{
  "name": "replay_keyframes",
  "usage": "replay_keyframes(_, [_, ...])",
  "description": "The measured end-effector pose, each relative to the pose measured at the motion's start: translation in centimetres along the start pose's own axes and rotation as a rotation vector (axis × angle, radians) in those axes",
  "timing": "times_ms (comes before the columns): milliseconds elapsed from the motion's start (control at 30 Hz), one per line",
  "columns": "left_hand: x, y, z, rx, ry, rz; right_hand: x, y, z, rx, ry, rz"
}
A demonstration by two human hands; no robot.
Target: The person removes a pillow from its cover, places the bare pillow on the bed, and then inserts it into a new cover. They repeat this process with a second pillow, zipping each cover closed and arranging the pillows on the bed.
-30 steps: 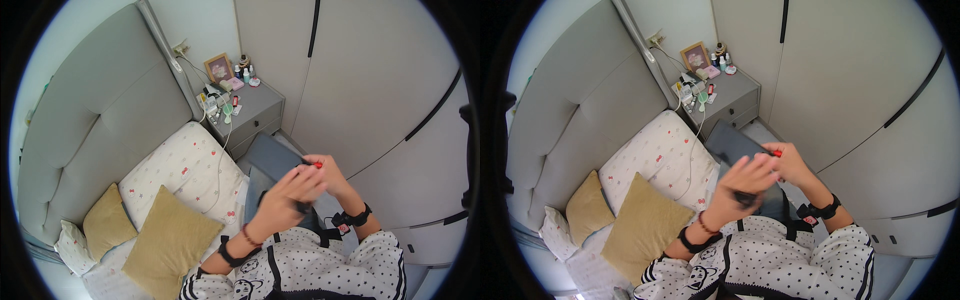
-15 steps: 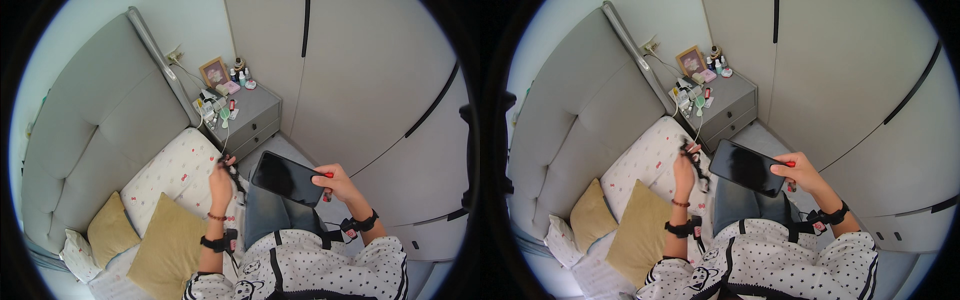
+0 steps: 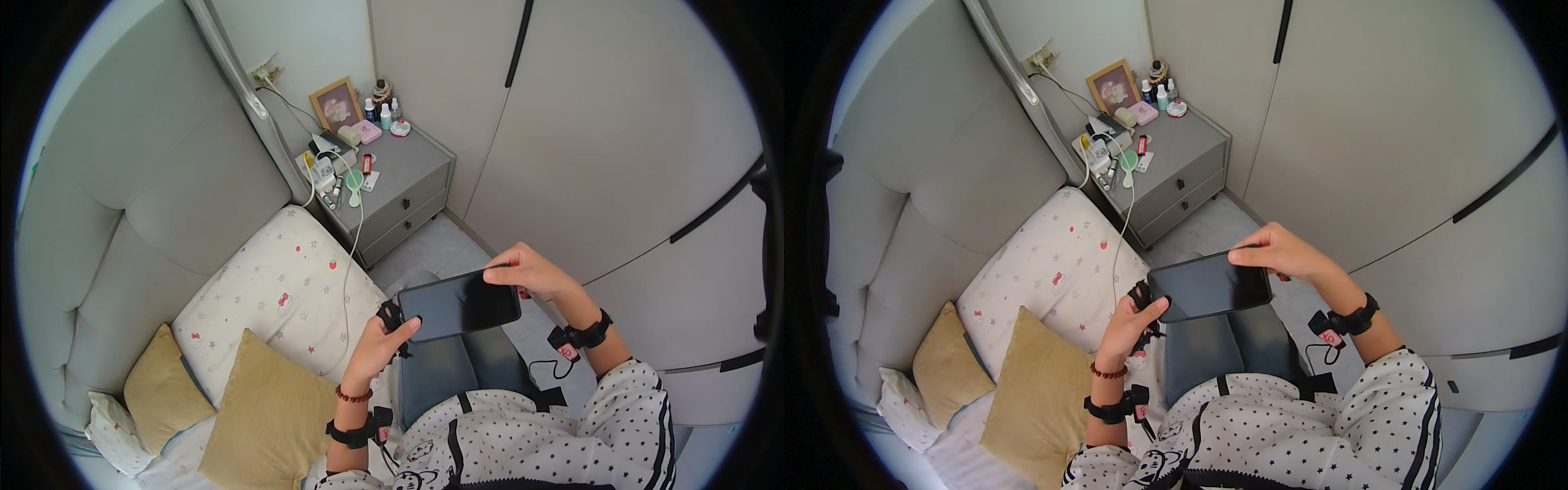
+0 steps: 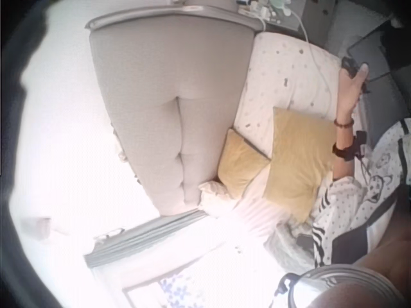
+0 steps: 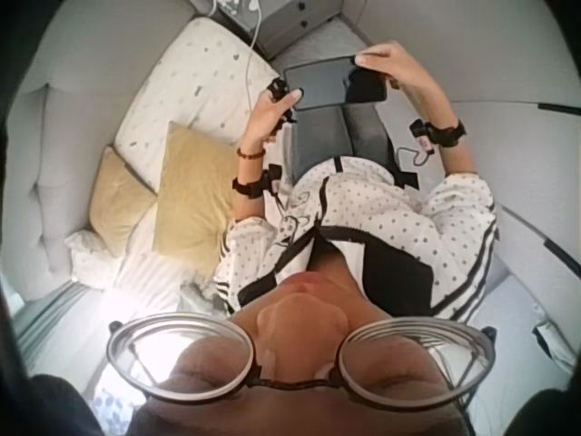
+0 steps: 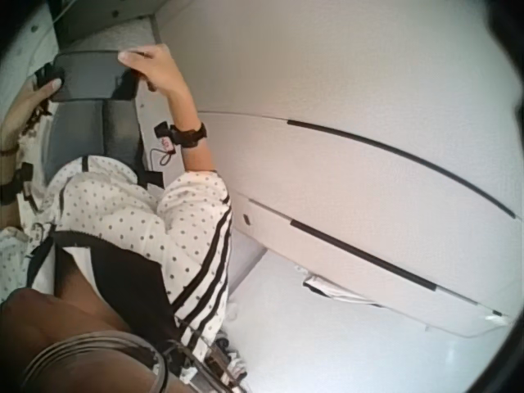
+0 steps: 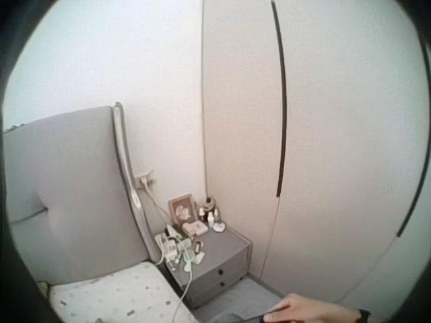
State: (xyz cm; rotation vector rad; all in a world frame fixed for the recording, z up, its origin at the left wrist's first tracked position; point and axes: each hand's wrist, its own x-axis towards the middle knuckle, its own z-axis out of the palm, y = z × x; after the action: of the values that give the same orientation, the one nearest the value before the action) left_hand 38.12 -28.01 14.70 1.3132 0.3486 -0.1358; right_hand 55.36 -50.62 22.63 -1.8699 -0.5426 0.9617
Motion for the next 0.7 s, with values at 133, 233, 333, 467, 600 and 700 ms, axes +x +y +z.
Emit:
replay_keyframes(133, [2.3, -2.7, -2.2, -0.104, 0.03, 0.045, 6.1, 0.0, -1.4, 0.075, -0.069, 0.093])
replay_keyframes(233, [3.6, -4.6, -3.2, -0.071, 0.277, 0.049, 10.8, 2.5, -3.6, -0.131, 0.093, 0.073])
replay_keyframes(333, [4.5, -5.1, -5.8, 0.424, 0.467, 0.235, 16.2, 6.9, -5.3, -0.34, 0.153, 0.066])
replay_keyframes(467, [6.9, -4.5, -8.0, 1.173, 0.545, 0.804, 24.5, 15.3, -7.0, -0.829, 0.187, 0.233])
replay_keyframes(600, [7.9, -4.3, -9.1, 1.267, 0.418, 0.904, 32.0, 21.0, -6.7, -1.029, 0.081, 0.467])
replay_keyframes(700, [9.0, -4.1, -9.8, 1.224, 0.438, 0.923, 36.8, 22.7, -6.0, -0.906, 0.177, 0.272])
